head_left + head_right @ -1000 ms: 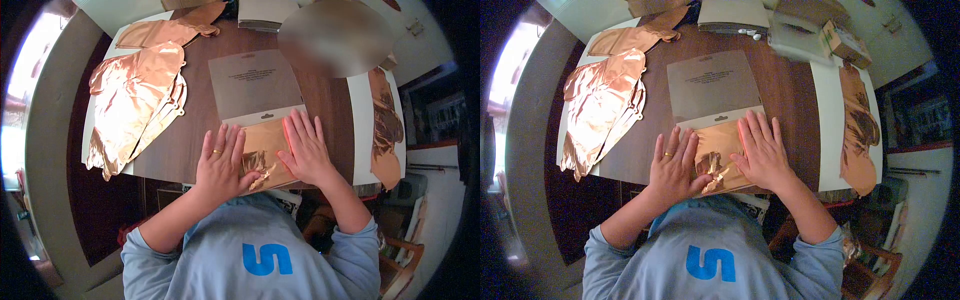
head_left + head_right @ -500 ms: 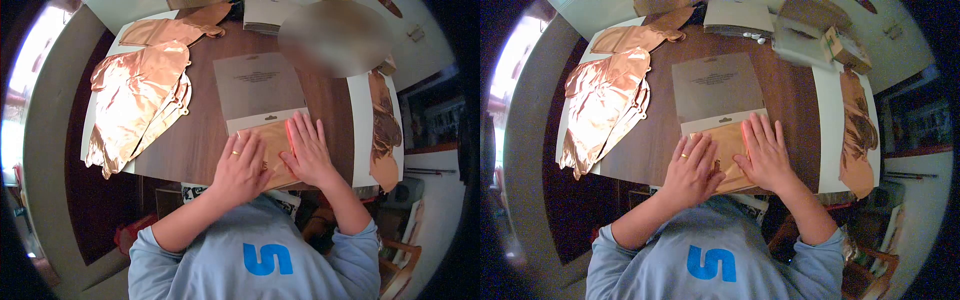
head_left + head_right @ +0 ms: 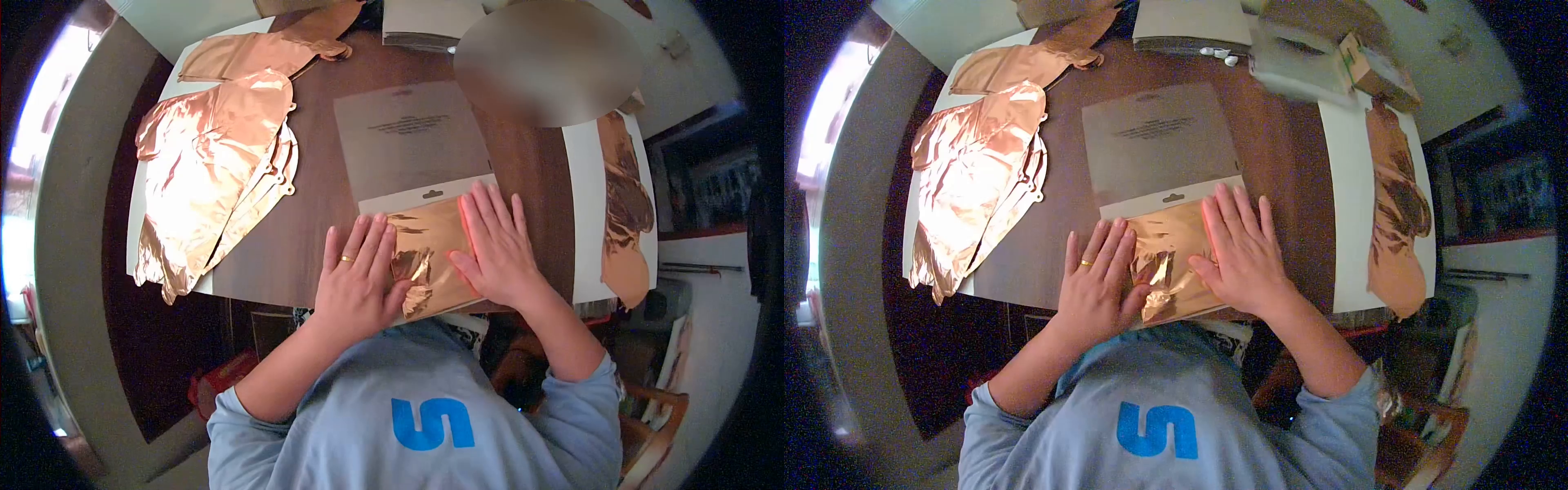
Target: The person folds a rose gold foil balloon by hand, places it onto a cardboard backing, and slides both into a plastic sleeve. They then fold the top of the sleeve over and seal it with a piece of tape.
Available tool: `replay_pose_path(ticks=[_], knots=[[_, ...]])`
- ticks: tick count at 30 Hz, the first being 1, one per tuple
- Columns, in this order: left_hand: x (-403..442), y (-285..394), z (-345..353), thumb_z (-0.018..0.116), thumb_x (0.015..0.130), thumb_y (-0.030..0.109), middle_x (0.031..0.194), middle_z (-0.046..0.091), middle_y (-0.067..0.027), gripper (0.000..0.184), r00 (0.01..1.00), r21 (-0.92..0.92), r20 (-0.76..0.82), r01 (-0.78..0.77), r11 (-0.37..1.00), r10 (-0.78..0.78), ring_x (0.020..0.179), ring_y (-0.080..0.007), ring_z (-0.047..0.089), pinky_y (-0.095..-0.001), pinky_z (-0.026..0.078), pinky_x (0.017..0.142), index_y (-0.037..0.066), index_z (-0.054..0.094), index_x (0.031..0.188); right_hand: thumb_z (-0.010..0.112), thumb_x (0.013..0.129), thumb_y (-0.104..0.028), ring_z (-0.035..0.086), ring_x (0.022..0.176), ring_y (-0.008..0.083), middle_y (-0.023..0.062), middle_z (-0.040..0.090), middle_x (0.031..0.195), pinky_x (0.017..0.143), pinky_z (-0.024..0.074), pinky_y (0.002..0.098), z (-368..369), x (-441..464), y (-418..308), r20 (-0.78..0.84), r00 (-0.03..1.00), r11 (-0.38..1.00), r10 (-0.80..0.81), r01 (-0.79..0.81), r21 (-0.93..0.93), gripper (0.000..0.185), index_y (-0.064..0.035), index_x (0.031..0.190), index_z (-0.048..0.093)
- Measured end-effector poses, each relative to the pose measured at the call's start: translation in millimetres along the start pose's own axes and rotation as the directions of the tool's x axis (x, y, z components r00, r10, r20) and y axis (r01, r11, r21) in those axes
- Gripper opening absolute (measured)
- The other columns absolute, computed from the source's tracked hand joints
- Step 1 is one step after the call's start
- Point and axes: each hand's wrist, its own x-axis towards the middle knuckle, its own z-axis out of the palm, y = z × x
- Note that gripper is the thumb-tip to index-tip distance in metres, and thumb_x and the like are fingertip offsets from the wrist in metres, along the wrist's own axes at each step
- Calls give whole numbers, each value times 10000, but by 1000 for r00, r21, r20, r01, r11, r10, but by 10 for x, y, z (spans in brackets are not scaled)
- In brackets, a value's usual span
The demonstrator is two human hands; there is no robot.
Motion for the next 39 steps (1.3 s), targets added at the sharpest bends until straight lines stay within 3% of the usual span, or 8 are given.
replay_pose_path(ticks=[6, 7, 13, 16, 19, 28, 31, 39], knots=[[-54, -131, -94, 624, 900, 271, 1560, 286, -275, 825, 992, -345, -82, 62, 937, -96, 1466, -416, 259, -557, 129, 1192, -29, 193, 1536, 587, 912, -449, 223, 1466, 424, 260, 250, 1578, 1186, 112, 587, 29, -10, -7, -37, 999, 1000, -2, 2, 3, 808, 44, 1489, 312], [-41, -106, -128, 623, 901, 224, 1553, 282, -288, 774, 987, -346, -97, 86, 934, -127, 1468, -418, 251, -556, 131, 1193, -38, 239, 1520, 587, 912, -447, 223, 1467, 423, 260, 250, 1578, 1186, 112, 586, 36, -22, -14, -47, 999, 1000, 0, 0, 6, 806, 44, 1489, 312], [193, 389, -137, 629, 900, 335, 1500, 365, -288, 699, 995, -155, -48, -92, 984, 86, 1425, -423, 322, -568, 215, 1163, -54, 403, 1434, 557, 935, -474, 213, 1473, 418, 257, 251, 1579, 1186, 110, 586, 58, -13, -34, -48, 999, 1000, 25, -25, 14, 798, 38, 1494, 308], [313, 467, 207, 608, 895, 441, 1458, 421, -286, 736, 995, -4, -68, -70, 998, 69, 1397, -417, 363, -577, 251, 1142, -66, 433, 1400, 546, 943, -486, 210, 1475, 418, 254, 255, 1578, 1187, 107, 587, 71, -16, -19, -44, 999, 1000, 22, -22, 1, 798, 35, 1497, 304], [392, 447, 249, 581, 893, 506, 1420, 465, -285, 774, 991, 2, -123, -58, 998, 58, 1368, -417, 397, -571, 259, 1140, -73, 439, 1387, 563, 931, -469, 203, 1479, 412, 248, 247, 1584, 1190, 101, 584, 77, -17, -14, -35, 999, 999, 30, -30, 12, 800, 24, 1503, 297], [571, 529, 147, 572, 883, 556, 1406, 488, -275, 832, 996, 17, -30, -79, 997, 79, 1339, -408, 443, -547, 253, 1154, -69, 422, 1410, 589, 910, -430, 204, 1481, 404, 237, 234, 1591, 1191, 95, 588, 50, -23, -4, 20, 1000, 998, 22, -21, -52, 797, 6, 1509, 294], [459, 361, 116, 571, 882, 558, 1429, 479, -257, 846, 995, 99, 21, -96, 990, 95, 1361, -384, 431, -543, 229, 1169, -68, 405, 1427, 593, 911, -429, 211, 1477, 407, 241, 246, 1585, 1190, 102, 587, 74, -15, -19, -37, 999, 999, 32, -32, 15, 791, 18, 1499, 308], [128, 54, 50, 543, 897, 561, 1512, 401, -233, 856, 1000, 38, 15, -11, 999, 11, 1430, -355, 357, -566, 142, 1183, -66, 371, 1453, 579, 918, -441, 213, 1474, 412, 245, 240, 1585, 1186, 113, 586, -4, -9, -42, -6, 999, 999, 47, -47, 22, 798, 31, 1498, 298]])
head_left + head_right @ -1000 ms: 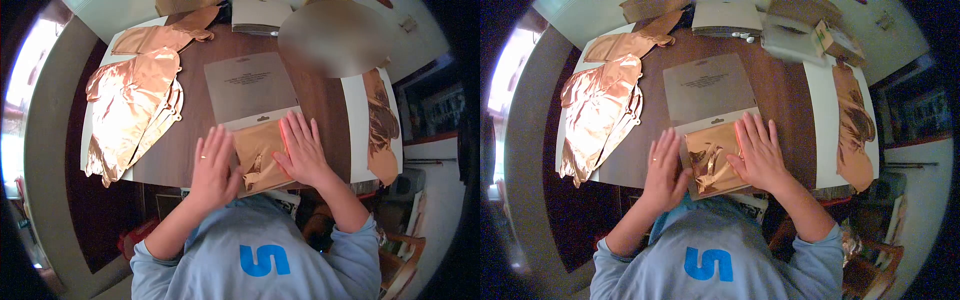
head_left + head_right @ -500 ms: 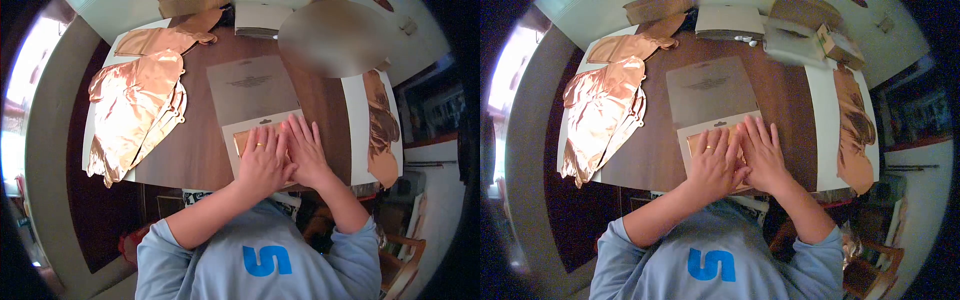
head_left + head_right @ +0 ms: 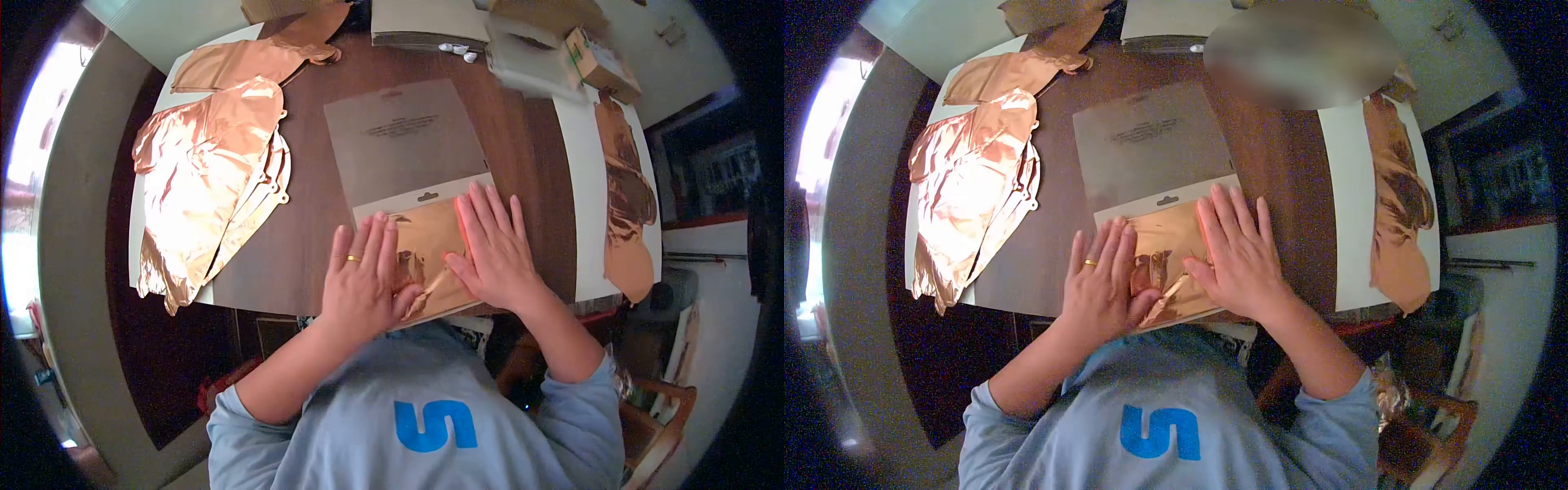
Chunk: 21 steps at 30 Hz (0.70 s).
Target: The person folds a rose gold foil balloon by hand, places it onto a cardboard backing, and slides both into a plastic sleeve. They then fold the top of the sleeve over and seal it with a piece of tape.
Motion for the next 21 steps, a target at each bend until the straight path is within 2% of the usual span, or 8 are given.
replay_pose_path(ticks=[6, 10, 13, 16, 19, 21], knots=[[-77, -120, -70, 566, 890, 555, 1547, 363, -207, 848, 1000, -7, 21, -14, 1000, 14, 1456, -377, 305, -596, 105, 1178, -17, 359, 1481, 593, 908, -452, 249, 1454, 427, 253, 262, 1572, 1172, 147, 610, 58, -6, 26, -48, 998, 999, -42, 41, -24, 794, 31, 1481, 331], [-87, -124, -154, 666, 829, 463, 1505, 403, -203, 812, 997, -63, -78, -29, 998, 24, 1408, -392, 359, -582, 198, 1167, -4, 418, 1444, 582, 915, -454, 242, 1457, 428, 254, 259, 1574, 1174, 143, 608, 69, -12, 39, -57, 997, 998, -57, 55, -36, 791, 30, 1486, 326], [-44, 121, -194, 709, 795, 430, 1507, 400, -212, 780, 918, -318, -60, -391, 864, 393, 1410, -393, 361, -568, 263, 1146, 4, 480, 1406, 584, 914, -454, 235, 1459, 429, 253, 256, 1575, 1178, 135, 604, 57, -1, 27, -33, 998, 999, -44, 43, -33, 800, 30, 1491, 315], [-8, 413, -9, 706, 780, 403, 1480, 424, -209, 712, 800, -128, -18, -597, 792, 600, 1362, -362, 423, -508, 338, 1124, -11, 548, 1337, 582, 916, -451, 231, 1460, 430, 257, 253, 1574, 1179, 128, 602, 110, -6, 56, -59, 996, 995, -72, 68, -68, 803, 30, 1496, 304], [-112, 357, 37, 693, 793, 392, 1467, 443, -195, 683, 838, -125, 16, -539, 833, 545, 1340, -348, 446, -475, 346, 1131, -27, 566, 1317, 577, 917, -454, 230, 1462, 428, 259, 250, 1575, 1181, 122, 598, 74, -10, 49, -39, 998, 997, -54, 52, -50, 806, 28, 1499, 297], [-242, 244, 66, 693, 791, 392, 1459, 454, -192, 689, 829, -100, 13, -556, 825, 560, 1344, -341, 444, -478, 353, 1130, -34, 565, 1317, 574, 919, -456, 226, 1465, 426, 259, 249, 1576, 1180, 121, 598, 77, -19, 38, -43, 998, 998, -50, 48, -40, 804, 27, 1500, 298]])
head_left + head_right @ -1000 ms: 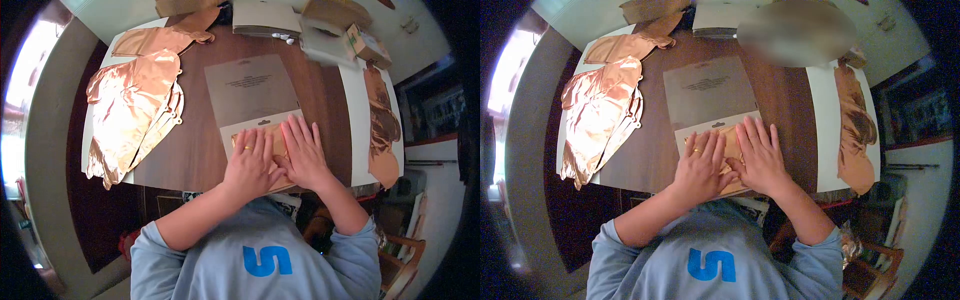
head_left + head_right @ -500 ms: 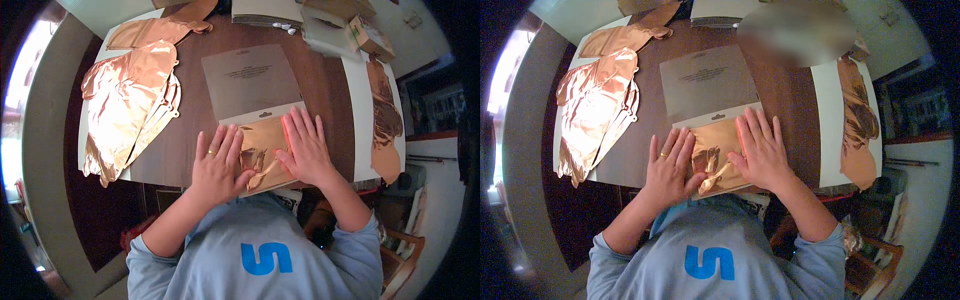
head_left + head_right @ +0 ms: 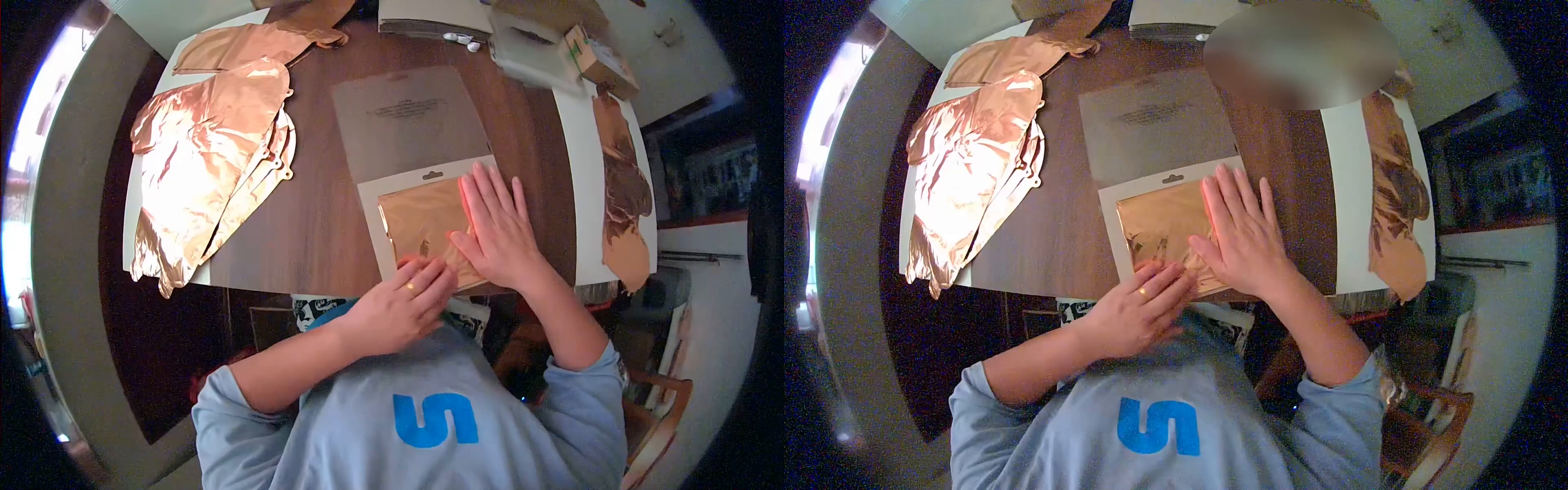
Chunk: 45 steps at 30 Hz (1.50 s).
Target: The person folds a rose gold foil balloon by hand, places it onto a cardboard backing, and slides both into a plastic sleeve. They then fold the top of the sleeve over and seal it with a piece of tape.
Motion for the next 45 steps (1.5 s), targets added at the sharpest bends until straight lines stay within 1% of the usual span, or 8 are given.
replay_pose_path(ticks=[10, 19, 25, 28, 33, 39, 42, 45], knots=[[-424, -110, -94, 711, 789, 301, 1348, 559, -163, 547, 994, -61, -112, -11, 998, 4, 1262, -301, 534, -429, 418, 1097, -38, 636, 1211, 571, 926, -409, 203, 1481, 406, 243, 212, 1599, 1195, 104, 563, -21, 12, -10, 23, 1000, 1000, 14, -14, -2, 787, 27, 1512, 275], [-523, -294, -222, 718, 791, 291, 1294, 614, -156, 449, 968, -207, -237, 28, 978, -78, 1241, -304, 569, -517, 404, 1063, 10, 668, 1138, 563, 931, -460, 214, 1471, 425, 259, 253, 1575, 1180, 120, 600, -21, 15, -21, -4, 1000, 1000, 9, -9, 8, 792, 39, 1491, 310], [342, -220, -246, 604, 876, 466, 1460, 436, -269, 788, 873, -51, -221, 434, 899, -434, 1393, -409, 386, -545, 278, 1143, -66, 409, 1424, 562, 931, -460, 218, 1470, 421, 258, 251, 1575, 1180, 125, 600, -24, 28, -26, 17, 999, 999, 31, -31, 11, 781, 37, 1485, 323], [229, -326, -16, 539, 895, 560, 1519, 334, -302, 897, 856, -16, -152, 497, 867, -494, 1426, -434, 316, -550, 226, 1162, -93, 316, 1468, 575, 924, -435, 212, 1478, 409, 248, 246, 1582, 1188, 113, 580, -21, 2, -12, 7, 1000, 1000, 18, -18, 12, 793, 27, 1505, 296], [168, -344, 24, 511, 892, 627, 1526, 330, -298, 940, 858, 69, -117, 509, 858, -500, 1439, -424, 306, -557, 213, 1164, -84, 315, 1475, 561, 926, -465, 226, 1467, 418, 252, 256, 1577, 1182, 127, 593, -13, -3, -1, 1, 1000, 1000, 16, -16, 19, 790, 28, 1493, 317], [259, -367, -158, 532, 894, 594, 1514, 350, -286, 890, 828, -10, -96, 554, 832, -553, 1433, -440, 298, -564, 194, 1169, -44, 334, 1483, 541, 945, -466, 232, 1468, 411, 241, 264, 1578, 1186, 126, 586, 11, -23, -4, -24, 999, 999, 26, -25, 41, 770, 9, 1504, 308], [477, -423, -276, 586, 866, 555, 1528, 346, -264, 844, 901, 39, -196, 403, 915, -388, 1413, -431, 333, -575, 231, 1150, -59, 423, 1422, 525, 956, -471, 227, 1471, 411, 238, 262, 1580, 1187, 122, 586, 23, -8, -12, -12, 999, 999, 34, -33, 39, 767, 7, 1510, 296], [489, -582, -62, 565, 879, 560, 1536, 347, -246, 835, 926, 28, -144, 356, 934, -349, 1430, -404, 317, -558, 225, 1160, -47, 418, 1434, 525, 959, -462, 205, 1482, 404, 237, 239, 1590, 1191, 115, 578, 57, -28, 17, -8, 999, 999, 33, -33, 43, 758, -3, 1515, 293]])
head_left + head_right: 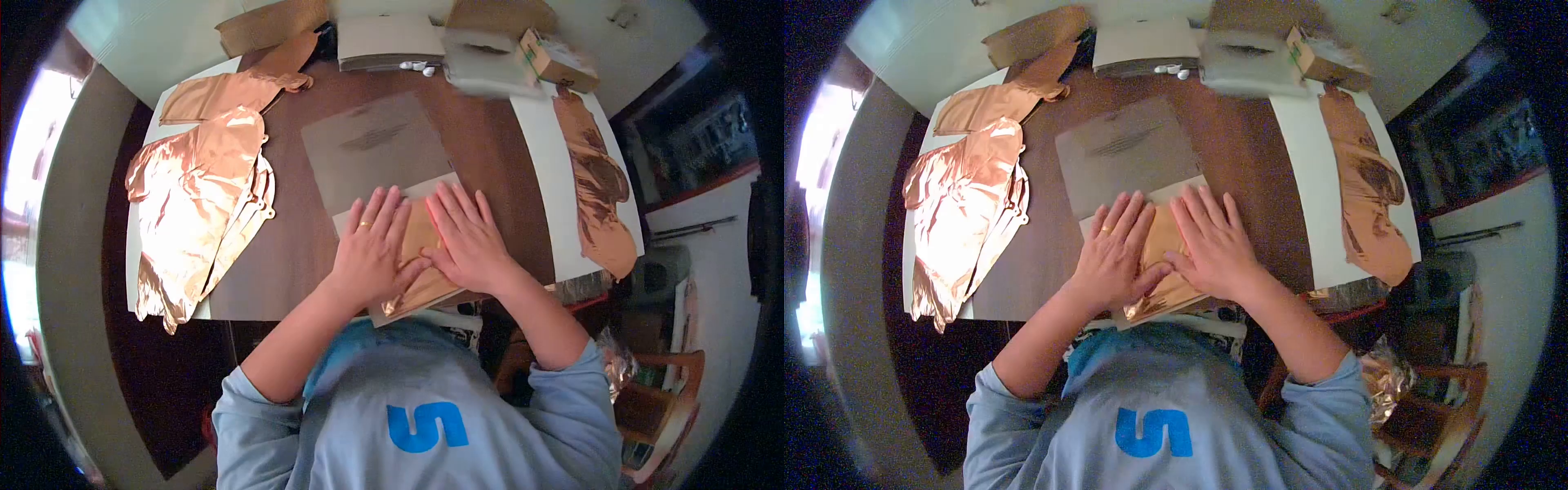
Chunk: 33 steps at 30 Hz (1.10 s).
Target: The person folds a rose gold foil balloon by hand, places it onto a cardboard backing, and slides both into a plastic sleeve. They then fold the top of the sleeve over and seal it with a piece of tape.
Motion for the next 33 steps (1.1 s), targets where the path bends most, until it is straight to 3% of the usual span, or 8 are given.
replay_pose_path(ticks=[4, 7, 11, 13, 16, 19, 24, 33], knots=[[-17, -38, 76, 539, 895, 582, 1537, 342, -255, 871, 997, 18, 76, 22, 1000, -23, 1439, -408, 305, -554, 200, 1173, -33, 343, 1480, 560, 958, -330, 359, 1411, 377, 246, 385, 1502, 1161, 257, 515, -9, -45, 92, -220, 974, 949, 46, 26, 314, 579, -13, 1426, 436], [-68, 5, 71, 525, 900, 596, 1541, 336, -257, 877, 996, 8, 78, 31, 999, -32, 1444, -414, 295, -556, 197, 1173, -38, 344, 1479, 575, 931, -196, 599, 1141, 322, 218, 618, 1199, 986, 457, 422, -154, -466, 22, -465, 814, 735, 347, 72, 674, 289, -10, 1147, 623], [-255, 145, 38, 516, 902, 609, 1545, 329, -259, 891, 994, -14, 108, 8, 1000, -7, 1453, -411, 281, -553, 187, 1178, -35, 332, 1489, 569, 913, -87, 660, 791, 236, 120, 671, 813, 740, 519, 336, 45, -1525, -249, -180, 877, 669, 445, -191, 719, 160, -15, 787, 636], [-343, 240, 19, 527, 899, 606, 1549, 324, -259, 896, 989, -22, 148, -20, 1000, 23, 1457, -410, 276, -551, 180, 1181, -34, 326, 1494, 589, 938, -106, 661, 841, 219, 140, 686, 866, 773, 519, 359, 335, -1799, -477, 311, 808, 350, 500, -517, 782, 146, -17, 874, 684], [-383, 344, -9, 545, 891, 601, 1558, 311, -256, 913, 982, -73, 189, -10, 997, 24, 1466, -408, 258, -552, 159, 1186, -37, 313, 1501, 630, 955, -181, 646, 964, 207, 147, 694, 1051, 853, 501, 376, 564, -1637, -890, 248, 812, -182, 529, -176, 967, 222, -18, 1099, 674], [-437, 355, -43, 593, 883, 544, 1536, 347, -257, 849, 987, -129, 159, -11, 992, 32, 1444, -415, 294, -540, 204, 1176, -25, 370, 1473, 656, 954, -220, 608, 1090, 221, 129, 635, 1255, 943, 463, 380, 686, -1386, -962, 429, 732, -490, 529, -149, 859, 411, -24, 1304, 564], [-239, 68, -281, 750, 804, 272, 1390, 520, -219, 532, 995, -306, 21, 100, 947, -98, 1221, -411, 537, -465, 447, 1021, 44, 613, 1266, 608, 976, -223, 597, 1088, 201, 79, 617, 1246, 943, 468, 367, 797, -1426, -907, 391, 696, -324, 603, -234, 917, 416, -28, 1333, 520], [16, -362, -162, 779, 773, 214, 1162, 624, -119, 323, 998, -215, -47, -53, 975, 44, 1124, -332, 564, -437, 464, 954, 64, 686, 1044, 627, 955, -217, 615, 1031, 163, 63, 644, 1137, 925, 500, 348, 222, -1261, -910, 388, 727, -459, 566, -113, 881, 394, -41, 1293, 524]])
